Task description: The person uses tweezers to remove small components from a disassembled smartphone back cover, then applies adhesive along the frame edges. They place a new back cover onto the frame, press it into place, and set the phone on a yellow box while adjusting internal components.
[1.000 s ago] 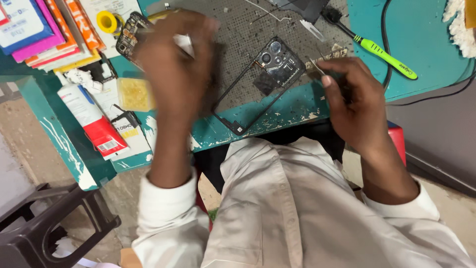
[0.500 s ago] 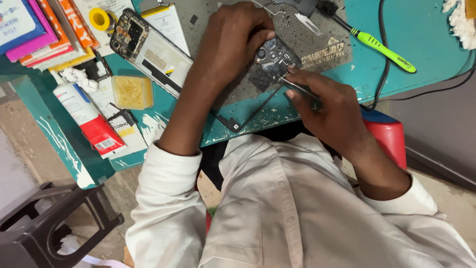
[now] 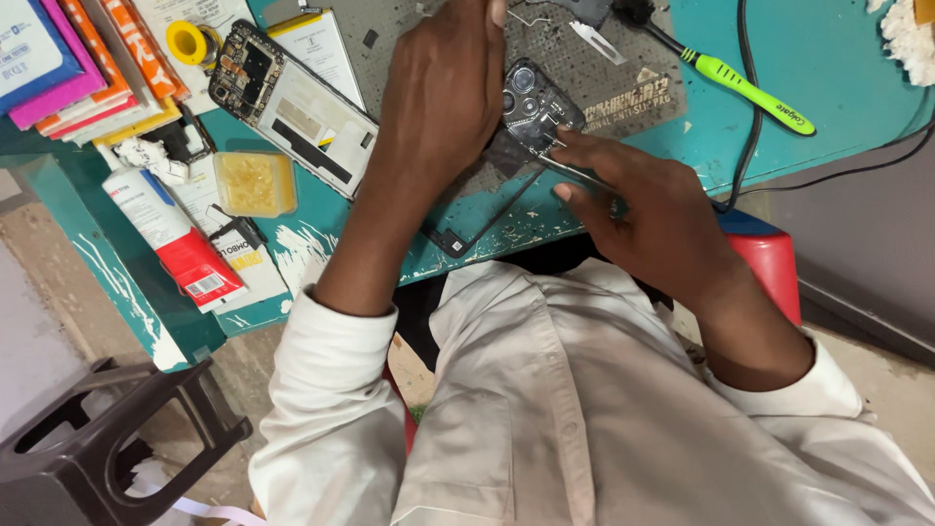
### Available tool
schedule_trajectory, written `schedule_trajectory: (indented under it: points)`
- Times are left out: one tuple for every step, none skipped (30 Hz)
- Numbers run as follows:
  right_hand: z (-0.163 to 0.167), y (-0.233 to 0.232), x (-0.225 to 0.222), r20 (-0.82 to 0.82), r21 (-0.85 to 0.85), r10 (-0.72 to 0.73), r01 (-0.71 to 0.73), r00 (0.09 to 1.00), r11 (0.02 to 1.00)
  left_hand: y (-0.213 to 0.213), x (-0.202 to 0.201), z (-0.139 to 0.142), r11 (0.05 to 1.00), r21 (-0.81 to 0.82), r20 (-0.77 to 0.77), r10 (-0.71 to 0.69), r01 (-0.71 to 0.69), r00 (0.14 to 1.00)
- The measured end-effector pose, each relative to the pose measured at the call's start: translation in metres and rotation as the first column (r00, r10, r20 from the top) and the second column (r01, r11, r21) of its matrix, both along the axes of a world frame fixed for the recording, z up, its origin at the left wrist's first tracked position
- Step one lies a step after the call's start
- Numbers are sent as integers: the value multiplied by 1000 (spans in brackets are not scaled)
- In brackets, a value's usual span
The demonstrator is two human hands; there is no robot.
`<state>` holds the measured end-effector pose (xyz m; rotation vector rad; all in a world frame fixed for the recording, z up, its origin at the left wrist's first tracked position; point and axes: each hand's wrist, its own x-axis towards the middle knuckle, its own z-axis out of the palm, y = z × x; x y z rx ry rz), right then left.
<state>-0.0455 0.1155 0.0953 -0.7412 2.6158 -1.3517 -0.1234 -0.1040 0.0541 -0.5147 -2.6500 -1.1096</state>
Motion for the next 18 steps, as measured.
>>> schedule_trajectory:
  points:
    - [1, 1, 0, -12, 14, -22, 22, 1000, 1000, -1, 4, 4, 1000, 6, -25, 21, -21, 999]
    - [3, 2, 1, -23, 29, -45, 46, 999, 999, -2, 9, 9, 999, 14, -48, 42, -41, 998]
    - [5, 4, 1, -35, 45, -66, 68, 997, 997, -2, 16, 13, 998, 24, -72, 64, -63, 995]
    - [5, 5, 1, -56, 57, -102, 106, 993, 993, -2, 25, 18, 997, -8, -61, 78, -78, 995]
    - [5, 7, 1, -77, 69, -138, 143, 987, 987, -1, 35, 22, 995, -39, -48, 92, -94, 995]
    - [5, 8, 0, -96, 81, -172, 180, 980, 980, -1, 45, 25, 992, -71, -34, 107, -109, 994]
    - [3, 9, -1, -97, 111, -175, 186, 980, 976, 2, 54, 27, 996, -86, -56, 15, -20, 998]
    - [0, 9, -4, -101, 143, -179, 193, 979, 971, 5, 61, 28, 992, -101, -79, -79, 71, 994]
    - [-3, 9, -6, -103, 175, -183, 199, 978, 964, 9, 69, 28, 980, -118, -100, -172, 160, 980]
    - [-6, 8, -8, -138, 191, -164, 189, 977, 963, 12, 76, 27, 977, -145, -89, -172, 158, 981]
    - [-9, 6, -9, -172, 209, -143, 178, 975, 962, 16, 82, 25, 973, -169, -78, -171, 156, 982]
    - [-11, 5, -10, -204, 228, -119, 166, 972, 960, 20, 88, 22, 969, -194, -64, -169, 153, 984]
    - [-12, 3, -10, -217, 243, -104, 157, 971, 957, 23, 90, 18, 966, -208, -52, -167, 153, 985]
    - [-12, 1, -11, -231, 258, -87, 147, 969, 955, 26, 91, 13, 963, -224, -41, -165, 152, 985]
    - [-12, -1, -11, -245, 271, -69, 137, 967, 953, 27, 93, 9, 959, -240, -30, -161, 150, 986]
    - [-12, -4, -12, -253, 294, -73, 148, 965, 944, 28, 94, 4, 963, -233, -32, -149, 137, 988]
    - [-12, -8, -13, -261, 317, -77, 161, 962, 935, 29, 95, 0, 966, -225, -33, -137, 126, 990]
    - [-11, -12, -14, -267, 341, -81, 173, 960, 924, 29, 96, -4, 970, -216, -32, -125, 115, 992]
